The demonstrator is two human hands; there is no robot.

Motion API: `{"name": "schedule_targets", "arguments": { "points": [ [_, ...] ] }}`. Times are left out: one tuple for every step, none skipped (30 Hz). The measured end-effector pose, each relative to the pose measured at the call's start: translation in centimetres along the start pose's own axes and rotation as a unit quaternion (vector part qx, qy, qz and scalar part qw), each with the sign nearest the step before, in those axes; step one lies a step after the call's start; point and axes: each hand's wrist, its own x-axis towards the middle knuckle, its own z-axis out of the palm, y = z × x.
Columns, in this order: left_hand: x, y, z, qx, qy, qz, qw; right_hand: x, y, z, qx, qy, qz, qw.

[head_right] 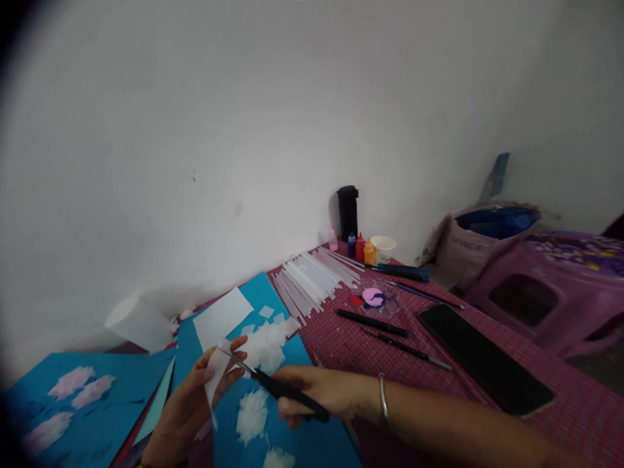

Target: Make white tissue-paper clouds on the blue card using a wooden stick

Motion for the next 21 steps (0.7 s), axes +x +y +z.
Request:
{"name": "schedule_targets", "arguments": {
  "points": [
    [0.1, -0.1, -0.1, 0.001, 0.007, -0.004, 1.000, 0.1, -0.2, -0.1, -0.011, 0.002, -0.002, 1.000],
    [0.2, -0.2, -0.2, 0.007, 0.014, -0.008, 1.000, 0.1, -0.3, -0.2, -0.018, 0.005, -0.002, 1.000],
    [0.3, -0.2, -0.3, 0.018, 0.019, -0.013, 1.000, 0.2, -0.3, -0.3, -0.022, 0.006, 0.001, 1.000],
    [0.5, -0.2, -0.4, 0.030, 0.022, -0.018, 0.999, 0.2, -0.2, -0.4, -0.023, 0.006, 0.006, 1.000],
    [0.6, -0.2, -0.4, 0.042, 0.020, -0.022, 0.999, 0.3, 0.0, -0.5, -0.022, 0.006, 0.009, 1.000],
    [0.7, -0.2, -0.4, 0.052, 0.012, -0.027, 0.998, 0.4, 0.2, -0.6, -0.021, 0.006, 0.011, 1.000],
    [0.8, -0.2, -0.3, 0.061, 0.000, -0.031, 0.998, 0.6, 0.4, -0.7, -0.020, 0.007, 0.011, 1.000],
    [0.9, -0.2, -0.2, 0.070, -0.015, -0.036, 0.997, 0.7, 0.6, -0.8, -0.020, 0.007, 0.011, 1.000],
    [0.9, -0.1, -0.1, 0.077, -0.029, -0.039, 0.996, 0.8, 0.7, -0.8, -0.025, 0.007, 0.010, 1.000],
    [0.9, -0.1, 0.1, 0.082, -0.040, -0.041, 0.995, 0.9, 0.8, -0.8, -0.033, 0.005, 0.011, 0.999],
    [1.0, -0.1, 0.2, 0.087, -0.047, -0.043, 0.994, 1.0, 0.7, -0.8, -0.041, 0.005, 0.011, 0.999],
    [1.0, -0.1, 0.2, 0.089, -0.048, -0.045, 0.994, 1.1, 0.7, -0.7, -0.048, 0.008, 0.014, 0.999],
    [1.0, -0.1, 0.2, 0.091, -0.048, -0.047, 0.994, 1.1, 0.6, -0.7, -0.051, 0.013, 0.018, 0.998],
    [1.1, -0.1, 0.2, 0.091, -0.050, -0.048, 0.993, 1.1, 0.5, -0.7, -0.050, 0.019, 0.024, 0.998],
    [1.2, -0.1, 0.1, 0.091, -0.055, -0.051, 0.993, 1.1, 0.5, -0.7, -0.044, 0.027, 0.031, 0.998],
    [1.3, -0.1, -0.1, 0.091, -0.062, -0.053, 0.993, 1.0, 0.5, -0.7, -0.035, 0.034, 0.036, 0.998],
    [1.4, -0.1, -0.3, 0.090, -0.071, -0.054, 0.992, 1.0, 0.5, -0.7, -0.024, 0.037, 0.039, 0.998],
    [1.5, -0.1, -0.5, 0.090, -0.081, -0.055, 0.991, 1.0, 0.6, -0.8, -0.009, 0.037, 0.039, 0.999],
    [1.6, -0.1, -0.7, 0.090, -0.089, -0.055, 0.990, 0.9, 0.7, -0.9, 0.008, 0.035, 0.036, 0.999],
    [1.8, -0.2, -0.8, 0.091, -0.093, -0.054, 0.990, 0.9, 0.8, -1.0, 0.025, 0.032, 0.033, 0.999],
    [1.9, -0.2, -0.9, 0.092, -0.092, -0.052, 0.990, 0.9, 0.9, -1.1, 0.041, 0.030, 0.029, 0.998]
  ]
}}
